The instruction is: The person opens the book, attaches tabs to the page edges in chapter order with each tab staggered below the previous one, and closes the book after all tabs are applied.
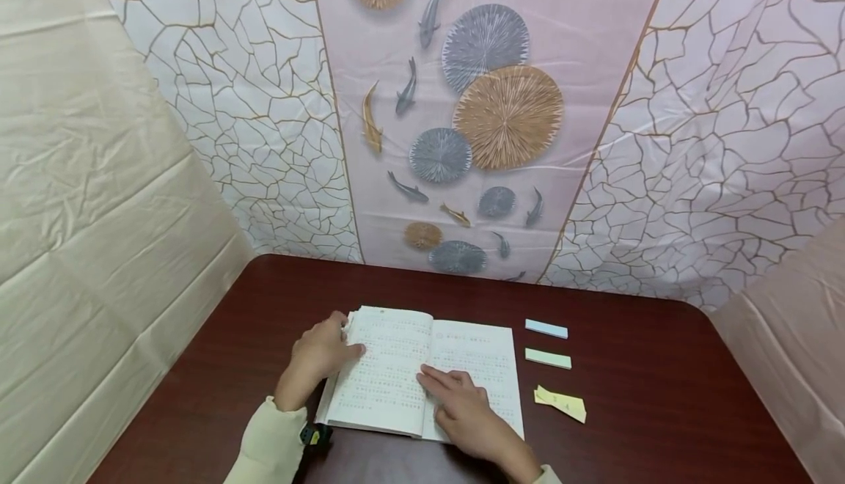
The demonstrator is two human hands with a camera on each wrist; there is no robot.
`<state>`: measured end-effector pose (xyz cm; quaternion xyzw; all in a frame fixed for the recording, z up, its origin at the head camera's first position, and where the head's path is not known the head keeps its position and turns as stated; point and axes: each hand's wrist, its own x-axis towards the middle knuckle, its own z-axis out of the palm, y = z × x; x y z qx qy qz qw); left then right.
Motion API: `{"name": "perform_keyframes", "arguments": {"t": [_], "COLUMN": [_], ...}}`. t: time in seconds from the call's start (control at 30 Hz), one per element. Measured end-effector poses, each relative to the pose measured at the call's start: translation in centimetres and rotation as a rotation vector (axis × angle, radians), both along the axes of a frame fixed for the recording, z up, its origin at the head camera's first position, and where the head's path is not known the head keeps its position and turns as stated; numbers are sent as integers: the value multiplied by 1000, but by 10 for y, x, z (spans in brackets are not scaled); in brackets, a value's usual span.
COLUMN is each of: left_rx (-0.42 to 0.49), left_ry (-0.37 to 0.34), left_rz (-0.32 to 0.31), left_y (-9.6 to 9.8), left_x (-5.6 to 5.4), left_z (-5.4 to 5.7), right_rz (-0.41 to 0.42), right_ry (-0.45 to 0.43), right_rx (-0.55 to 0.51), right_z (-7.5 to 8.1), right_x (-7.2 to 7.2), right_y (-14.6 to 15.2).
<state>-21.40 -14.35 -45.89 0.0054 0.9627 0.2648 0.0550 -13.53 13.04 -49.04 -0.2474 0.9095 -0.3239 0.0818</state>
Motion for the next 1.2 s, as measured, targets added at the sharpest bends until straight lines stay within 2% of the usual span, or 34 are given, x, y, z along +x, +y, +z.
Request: {"name": "perform_keyframes", "arguments": {"t": [0.07, 0.1, 0.17, 0.3, 0.37, 0.43, 0.6, 0.73, 0.87, 0.93, 1.07, 1.13, 1.2], "left_rx": [-48, -57, -42, 20, 18, 9, -21, -20, 5, 19, 26, 21, 18], "left_ry": [39, 55, 63, 19, 5, 8, 21, 17, 3, -12, -38, -43, -45], "left_rz": [-3, -28, -115, -350, -428, -467, -467, -451, -438, -430, -427, -425, -420], "left_y": [7, 12, 22, 44, 52, 58, 64, 65, 66, 67, 69, 69, 69], "left_x": [2, 4, 7, 14, 18, 22, 26, 26, 26, 25, 24, 24, 23], "left_z": [3, 5, 5, 3, 1, -1, -9, -12, -15, -17, -20, -21, -21], "right_rz": [1, 1, -1, 0, 3, -1, -21, -24, -21, -10, -3, -20, -59], "right_ry": [8, 12, 13, 20, 32, 45, 116, 169, 173, 159, 84, 79, 121], "right_rx": [23, 35, 55, 91, 116, 148, 226, 275, 284, 252, 106, 37, 13], "right_z": [0, 1, 1, 4, 5, 3, -5, -4, -3, -2, 5, 11, 16], "right_x": [0, 0, 0, -1, -1, -1, 1, 2, 3, 2, 1, -1, -3], "right_y": [-1, -2, -3, -5, -6, -6, -7, -9, -9, -8, 3, 10, 20]}}
